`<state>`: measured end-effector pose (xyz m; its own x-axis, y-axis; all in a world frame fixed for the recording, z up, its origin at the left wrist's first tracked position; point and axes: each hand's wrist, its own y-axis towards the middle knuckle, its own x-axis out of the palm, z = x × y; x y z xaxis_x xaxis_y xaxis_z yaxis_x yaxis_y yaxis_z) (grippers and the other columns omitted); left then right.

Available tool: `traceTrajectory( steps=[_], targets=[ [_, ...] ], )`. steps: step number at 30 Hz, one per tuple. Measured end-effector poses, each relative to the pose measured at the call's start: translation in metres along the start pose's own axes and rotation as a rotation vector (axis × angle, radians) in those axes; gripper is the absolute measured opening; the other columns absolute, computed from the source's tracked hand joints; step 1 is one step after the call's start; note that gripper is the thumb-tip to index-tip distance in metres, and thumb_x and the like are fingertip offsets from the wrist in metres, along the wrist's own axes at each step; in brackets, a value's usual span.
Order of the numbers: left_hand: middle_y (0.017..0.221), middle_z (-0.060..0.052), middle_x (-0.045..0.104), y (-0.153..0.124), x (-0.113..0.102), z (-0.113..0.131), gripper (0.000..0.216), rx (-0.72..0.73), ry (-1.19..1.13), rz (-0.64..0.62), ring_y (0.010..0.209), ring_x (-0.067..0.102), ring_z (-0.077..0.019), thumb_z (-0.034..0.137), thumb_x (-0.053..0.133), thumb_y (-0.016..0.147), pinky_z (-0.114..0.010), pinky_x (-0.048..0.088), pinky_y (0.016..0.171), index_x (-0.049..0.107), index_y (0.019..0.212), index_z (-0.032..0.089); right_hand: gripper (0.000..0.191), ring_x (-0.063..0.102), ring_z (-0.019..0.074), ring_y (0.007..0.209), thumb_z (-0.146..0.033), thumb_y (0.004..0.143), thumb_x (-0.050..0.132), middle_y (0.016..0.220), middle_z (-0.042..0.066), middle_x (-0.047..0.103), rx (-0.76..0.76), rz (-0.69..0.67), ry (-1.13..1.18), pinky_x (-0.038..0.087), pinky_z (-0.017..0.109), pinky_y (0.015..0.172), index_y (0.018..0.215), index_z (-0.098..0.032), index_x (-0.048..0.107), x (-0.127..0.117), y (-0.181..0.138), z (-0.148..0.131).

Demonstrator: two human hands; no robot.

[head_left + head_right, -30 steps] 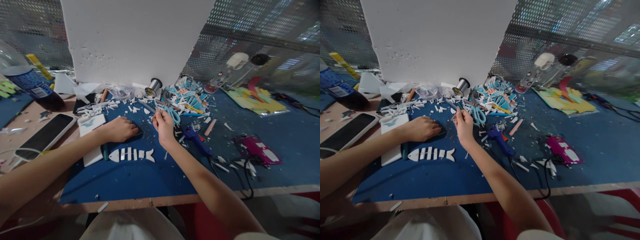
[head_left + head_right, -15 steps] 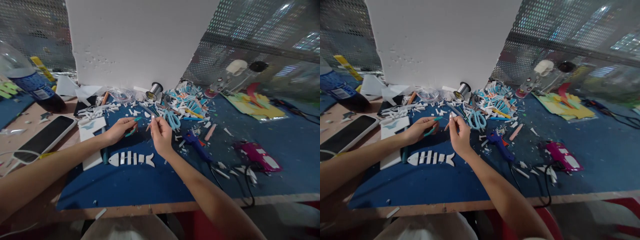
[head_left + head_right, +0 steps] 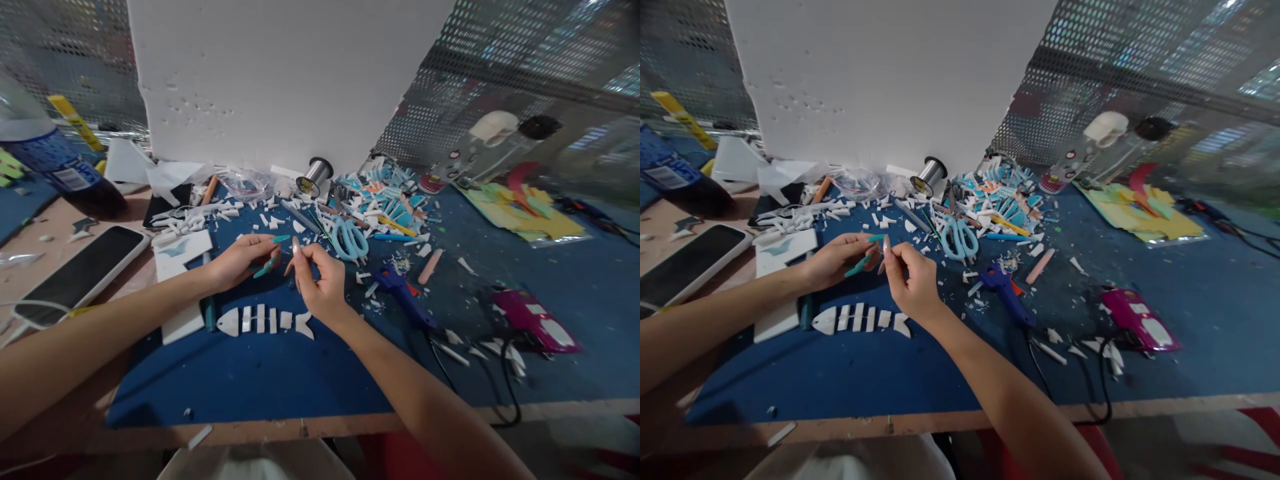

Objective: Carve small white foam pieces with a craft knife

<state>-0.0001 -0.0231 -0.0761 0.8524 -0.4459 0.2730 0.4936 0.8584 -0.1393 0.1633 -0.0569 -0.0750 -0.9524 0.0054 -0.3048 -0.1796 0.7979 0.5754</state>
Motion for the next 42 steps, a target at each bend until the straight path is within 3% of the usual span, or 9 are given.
traceTrajectory(
  steps=[6,14,25,42],
  targets=[
    [0.052,0.003,0.044,0.0006,0.0002,0.0004,0.036,0.016,0.032,-0.009,0.047,0.037,-0.0063,0.040,0.058,0.080,-0.021,0.026,0.048,0.049,0.057,0.014,0.026,0.043,0.0065,0.040,-0.020,0.091,0.046,0.049,-0.005,0.047,0.022,0.026,0.026,0.033,0.021,0.041,0.066,-0.019,0.052,-0.0017,-0.0002,-0.0023],
    [0.051,0.004,0.043,0.0025,-0.0026,-0.0044,0.043,0.106,0.078,-0.057,0.048,0.036,-0.0059,0.050,0.060,0.079,-0.021,0.027,0.049,0.045,0.057,0.015,0.033,0.043,0.0058,0.036,-0.030,0.093,0.048,0.043,-0.007,0.042,0.189,0.020,0.237,0.037,0.021,0.041,0.062,-0.019,0.049,-0.0006,0.0006,-0.0022],
    [0.052,0.005,0.039,0.0013,-0.0020,-0.0066,0.034,0.131,0.038,-0.081,0.048,0.033,-0.0061,0.038,0.050,0.088,-0.020,0.027,0.048,0.043,0.063,0.016,0.032,0.043,0.0052,0.035,-0.033,0.093,0.046,0.044,-0.007,0.043,0.203,-0.003,0.229,0.037,0.020,0.040,0.065,-0.020,0.050,-0.0005,-0.0006,-0.0022],
    [0.052,0.005,0.038,0.0008,-0.0004,-0.0048,0.035,0.122,0.050,-0.087,0.047,0.032,-0.0062,0.039,0.051,0.087,-0.020,0.026,0.047,0.042,0.061,0.016,0.031,0.044,0.0058,0.034,-0.034,0.093,0.046,0.043,-0.007,0.044,0.204,-0.026,0.236,0.037,0.021,0.039,0.065,-0.020,0.050,-0.0005,0.0000,-0.0031]
  ],
)
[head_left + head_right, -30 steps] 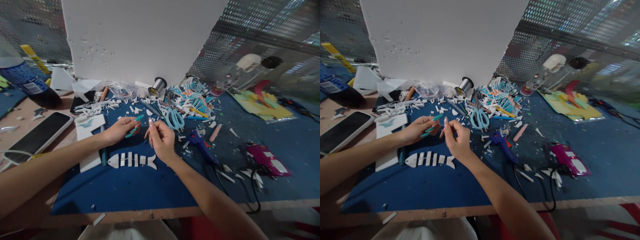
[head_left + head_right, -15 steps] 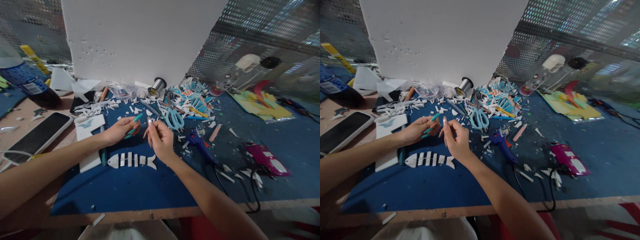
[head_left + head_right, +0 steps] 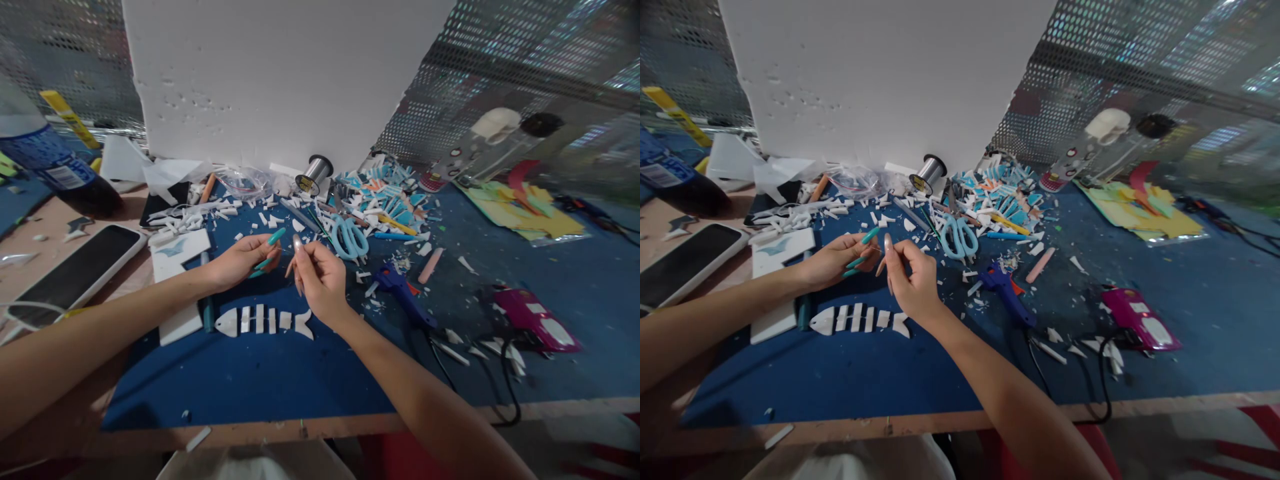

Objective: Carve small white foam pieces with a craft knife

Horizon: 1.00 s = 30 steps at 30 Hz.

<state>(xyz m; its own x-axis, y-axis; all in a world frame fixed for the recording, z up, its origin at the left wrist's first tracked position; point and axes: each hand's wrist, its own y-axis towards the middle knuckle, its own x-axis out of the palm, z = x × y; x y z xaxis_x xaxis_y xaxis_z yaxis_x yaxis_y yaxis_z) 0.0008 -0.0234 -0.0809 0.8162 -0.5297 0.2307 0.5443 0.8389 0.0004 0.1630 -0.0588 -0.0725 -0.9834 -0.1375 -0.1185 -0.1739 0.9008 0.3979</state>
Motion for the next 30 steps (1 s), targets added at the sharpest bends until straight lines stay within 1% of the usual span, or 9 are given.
traceTrajectory(
  steps=[8,15,19,25,30],
  targets=[
    [0.052,0.004,0.041,-0.0003,-0.0011,0.0010,0.042,0.012,-0.019,0.009,0.049,0.036,-0.0065,0.051,0.059,0.079,-0.020,0.030,0.049,0.044,0.061,0.016,0.032,0.042,0.0053,0.033,-0.034,0.093,0.047,0.042,-0.008,0.042,0.033,-0.020,0.021,0.035,0.020,0.039,0.064,-0.019,0.050,0.0018,-0.0007,0.0000],
    [0.052,0.005,0.041,0.0002,-0.0012,0.0002,0.050,-0.008,-0.020,0.020,0.050,0.036,-0.0080,0.062,0.061,0.071,-0.023,0.029,0.051,0.043,0.059,0.017,0.033,0.042,0.0055,0.033,-0.037,0.092,0.047,0.040,-0.008,0.041,0.063,-0.018,0.013,0.035,0.020,0.039,0.064,-0.020,0.049,0.0037,0.0001,-0.0013],
    [0.051,0.004,0.042,-0.0007,0.0007,0.0031,0.050,-0.005,0.004,0.024,0.050,0.036,-0.0086,0.063,0.058,0.073,-0.024,0.029,0.052,0.042,0.059,0.017,0.034,0.041,0.0055,0.033,-0.039,0.092,0.047,0.041,-0.008,0.041,0.086,-0.004,0.026,0.035,0.020,0.039,0.064,-0.020,0.049,0.0042,0.0002,0.0004],
    [0.049,0.005,0.040,-0.0006,0.0018,0.0046,0.052,0.055,0.045,0.036,0.049,0.036,-0.0086,0.065,0.056,0.073,-0.024,0.029,0.050,0.041,0.058,0.018,0.035,0.041,0.0056,0.034,-0.043,0.090,0.049,0.042,-0.008,0.040,0.145,0.016,0.077,0.034,0.020,0.038,0.064,-0.020,0.048,0.0057,0.0017,0.0035],
    [0.051,0.004,0.040,0.0005,-0.0028,0.0018,0.049,0.095,0.125,0.078,0.049,0.035,-0.0081,0.060,0.054,0.078,-0.024,0.029,0.050,0.043,0.058,0.017,0.036,0.039,0.0048,0.033,-0.045,0.088,0.051,0.042,-0.009,0.040,0.218,0.019,0.174,0.032,0.020,0.036,0.062,-0.019,0.047,0.0080,0.0042,0.0041]
  ],
)
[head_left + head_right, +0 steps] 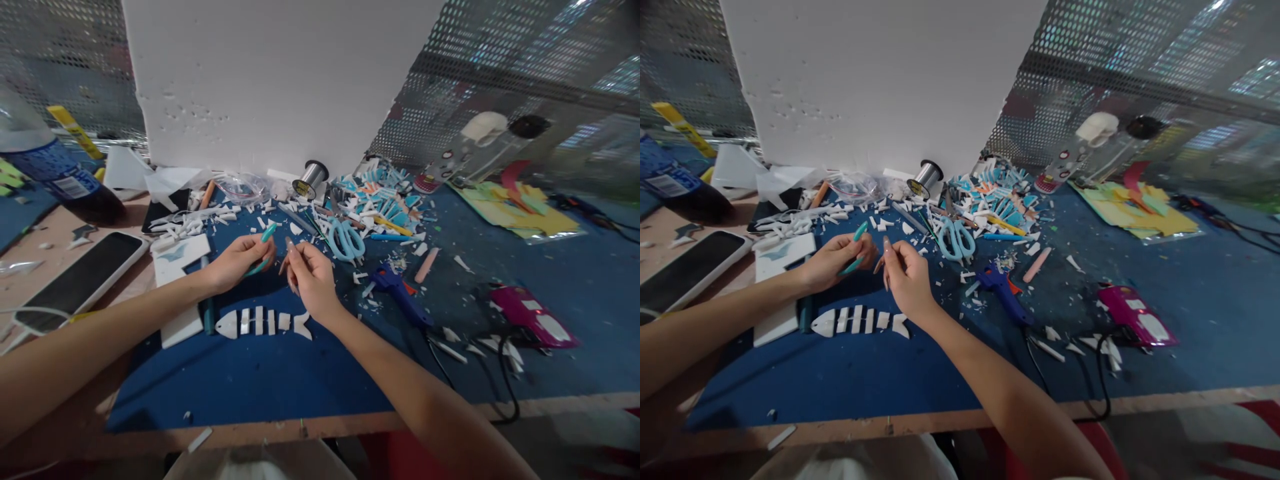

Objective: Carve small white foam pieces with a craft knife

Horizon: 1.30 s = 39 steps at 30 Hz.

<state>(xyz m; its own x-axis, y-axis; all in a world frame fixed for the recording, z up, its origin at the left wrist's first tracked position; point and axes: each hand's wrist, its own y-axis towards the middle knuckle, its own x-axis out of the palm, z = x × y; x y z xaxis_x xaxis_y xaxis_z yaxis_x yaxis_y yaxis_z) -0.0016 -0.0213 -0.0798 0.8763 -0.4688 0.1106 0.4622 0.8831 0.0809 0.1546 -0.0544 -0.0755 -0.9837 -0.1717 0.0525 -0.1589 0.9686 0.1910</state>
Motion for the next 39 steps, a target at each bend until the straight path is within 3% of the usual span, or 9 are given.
traceTrajectory(
  steps=[13,21,29,33,39],
  targets=[
    [0.052,0.004,0.038,0.002,-0.001,0.019,0.048,0.101,0.456,0.046,0.047,0.034,-0.0079,0.056,0.044,0.085,-0.022,0.030,0.049,0.041,0.057,0.018,0.032,0.038,0.0040,0.030,-0.043,0.084,0.056,0.046,-0.008,0.049,0.171,-0.085,0.228,0.029,0.019,0.032,0.065,-0.019,0.046,0.004,0.005,0.012],
    [0.053,0.004,0.042,0.002,-0.007,0.019,0.035,0.185,0.776,0.153,0.048,0.037,-0.0080,0.032,0.039,0.091,-0.022,0.028,0.050,0.043,0.060,0.017,0.030,0.038,0.0042,0.031,-0.039,0.087,0.053,0.042,-0.009,0.045,0.153,-0.109,0.206,0.028,0.018,0.034,0.065,-0.020,0.046,0.003,0.005,0.009],
    [0.049,0.005,0.038,0.001,-0.006,0.032,0.030,0.297,0.988,0.101,0.044,0.037,-0.0078,0.022,0.037,0.090,-0.022,0.027,0.049,0.039,0.060,0.018,0.034,0.038,0.0050,0.032,-0.046,0.083,0.057,0.046,-0.007,0.048,0.184,-0.104,0.250,0.027,0.020,0.034,0.064,-0.020,0.047,0.004,0.006,0.012],
    [0.052,0.004,0.037,0.000,-0.005,0.043,0.029,0.460,1.096,0.070,0.047,0.036,-0.0084,0.019,0.038,0.088,-0.021,0.027,0.050,0.035,0.059,0.019,0.041,0.041,0.0076,0.037,-0.058,0.084,0.050,0.051,-0.003,0.052,0.210,-0.106,0.291,0.029,0.022,0.035,0.067,-0.020,0.053,0.002,0.006,0.014],
    [0.054,0.004,0.036,-0.001,-0.004,0.044,0.027,0.587,1.191,0.036,0.048,0.033,-0.0083,0.014,0.038,0.086,-0.021,0.026,0.048,0.035,0.060,0.019,0.041,0.038,0.0084,0.039,-0.057,0.086,0.047,0.050,-0.003,0.049,0.128,-0.182,0.237,0.029,0.024,0.038,0.067,-0.021,0.055,0.000,0.007,0.005]
  ],
)
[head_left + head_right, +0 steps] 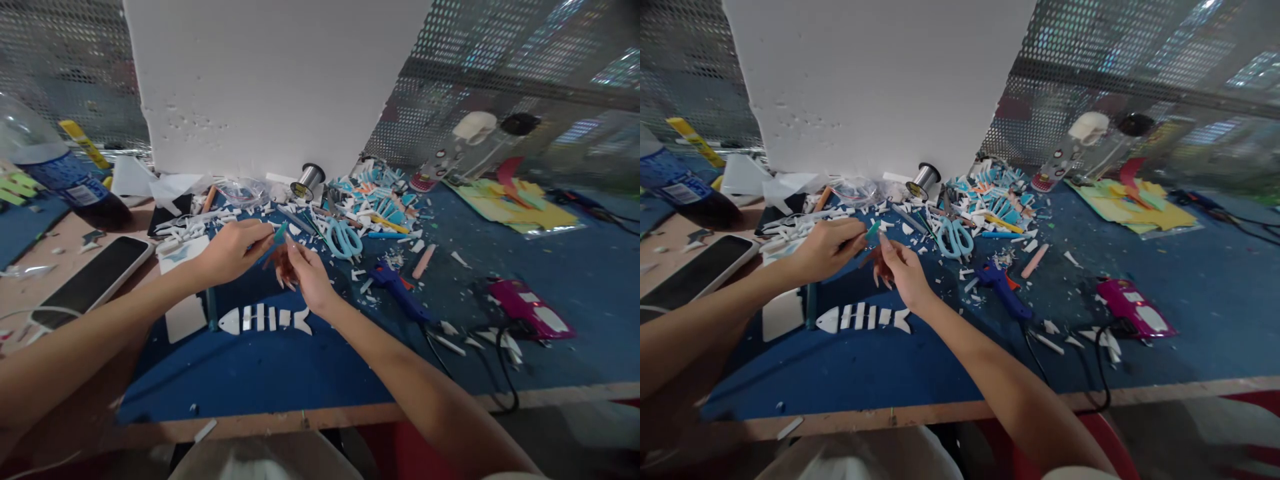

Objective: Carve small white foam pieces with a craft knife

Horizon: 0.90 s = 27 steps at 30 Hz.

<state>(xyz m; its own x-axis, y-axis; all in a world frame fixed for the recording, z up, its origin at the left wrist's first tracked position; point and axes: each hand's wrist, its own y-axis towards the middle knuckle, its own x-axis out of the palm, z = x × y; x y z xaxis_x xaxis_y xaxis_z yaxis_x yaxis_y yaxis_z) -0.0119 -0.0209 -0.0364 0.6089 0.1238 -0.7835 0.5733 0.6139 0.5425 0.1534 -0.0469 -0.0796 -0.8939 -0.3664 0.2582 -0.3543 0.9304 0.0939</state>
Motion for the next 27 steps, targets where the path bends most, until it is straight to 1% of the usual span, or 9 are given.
traceTrajectory(
  steps=[2,5,9,12,15,17,20,23,27],
  targets=[
    [0.053,0.004,0.036,0.000,0.001,0.001,0.027,-0.012,0.003,0.002,0.047,0.034,-0.0083,0.016,0.038,0.087,-0.021,0.026,0.048,0.035,0.060,0.019,0.037,0.037,0.0069,0.037,-0.052,0.085,0.053,0.048,-0.005,0.048,-0.030,0.013,-0.031,0.028,0.024,0.039,0.066,-0.021,0.054,0.000,0.000,-0.002],
    [0.052,0.004,0.039,0.000,0.000,0.000,0.029,-0.044,-0.003,-0.006,0.047,0.037,-0.0085,0.020,0.036,0.088,-0.021,0.029,0.049,0.034,0.060,0.019,0.036,0.036,0.0057,0.035,-0.048,0.083,0.057,0.045,-0.007,0.044,-0.070,0.093,-0.032,0.026,0.022,0.037,0.062,-0.020,0.052,0.000,0.001,-0.001],
    [0.053,0.001,0.047,-0.001,0.000,-0.009,0.030,-0.202,0.086,-0.083,0.047,0.046,-0.0099,0.026,0.030,0.092,-0.021,0.033,0.051,0.041,0.065,0.018,0.035,0.038,0.0058,0.037,-0.046,0.085,0.056,0.046,-0.007,0.044,-0.089,0.206,-0.023,0.029,0.021,0.037,0.062,-0.020,0.051,-0.003,0.002,0.001],
    [0.064,-0.006,0.059,-0.003,0.002,-0.019,0.027,-0.331,0.382,-0.223,0.058,0.057,-0.0154,0.025,0.029,0.092,-0.024,0.037,0.055,0.052,0.081,0.015,0.034,0.040,0.0060,0.038,-0.044,0.084,0.056,0.049,-0.006,0.047,-0.108,0.257,-0.038,0.032,0.021,0.039,0.063,-0.019,0.051,-0.006,0.004,0.001],
    [0.080,-0.014,0.066,-0.005,0.008,-0.026,0.030,-0.372,0.614,-0.435,0.071,0.064,-0.0241,0.024,0.029,0.091,-0.029,0.041,0.058,0.056,0.092,0.011,0.033,0.041,0.0058,0.040,-0.044,0.084,0.057,0.052,-0.005,0.048,-0.120,0.284,-0.014,0.033,0.021,0.040,0.062,-0.019,0.052,-0.008,0.004,0.000],
    [0.084,-0.016,0.067,-0.008,0.012,-0.027,0.032,-0.362,0.649,-0.525,0.077,0.065,-0.0274,0.026,0.028,0.092,-0.031,0.042,0.058,0.057,0.095,0.011,0.033,0.041,0.0057,0.040,-0.044,0.083,0.058,0.052,-0.005,0.048,-0.117,0.297,0.001,0.033,0.021,0.040,0.062,-0.019,0.052,-0.008,0.004,-0.002],
    [0.085,-0.015,0.067,-0.011,0.016,-0.027,0.031,-0.308,0.640,-0.578,0.078,0.066,-0.0276,0.027,0.030,0.092,-0.030,0.042,0.057,0.057,0.096,0.012,0.033,0.040,0.0060,0.040,-0.044,0.082,0.059,0.051,-0.005,0.046,-0.114,0.298,0.004,0.033,0.021,0.040,0.061,-0.019,0.052,-0.007,0.003,-0.003],
    [0.082,-0.013,0.067,-0.014,0.019,-0.028,0.025,-0.216,0.652,-0.598,0.074,0.066,-0.0268,0.019,0.034,0.089,-0.030,0.041,0.055,0.058,0.092,0.013,0.033,0.040,0.0063,0.040,-0.043,0.083,0.058,0.050,-0.005,0.045,-0.118,0.291,0.004,0.032,0.022,0.040,0.061,-0.020,0.053,-0.006,0.002,-0.004],
    [0.080,-0.013,0.066,-0.016,0.023,-0.028,0.023,-0.117,0.677,-0.578,0.074,0.066,-0.0266,0.012,0.036,0.087,-0.031,0.040,0.056,0.058,0.093,0.012,0.033,0.040,0.0064,0.040,-0.042,0.084,0.057,0.050,-0.005,0.045,-0.115,0.303,0.000,0.032,0.022,0.041,0.061,-0.019,0.053,-0.007,0.003,-0.004]
  ],
)
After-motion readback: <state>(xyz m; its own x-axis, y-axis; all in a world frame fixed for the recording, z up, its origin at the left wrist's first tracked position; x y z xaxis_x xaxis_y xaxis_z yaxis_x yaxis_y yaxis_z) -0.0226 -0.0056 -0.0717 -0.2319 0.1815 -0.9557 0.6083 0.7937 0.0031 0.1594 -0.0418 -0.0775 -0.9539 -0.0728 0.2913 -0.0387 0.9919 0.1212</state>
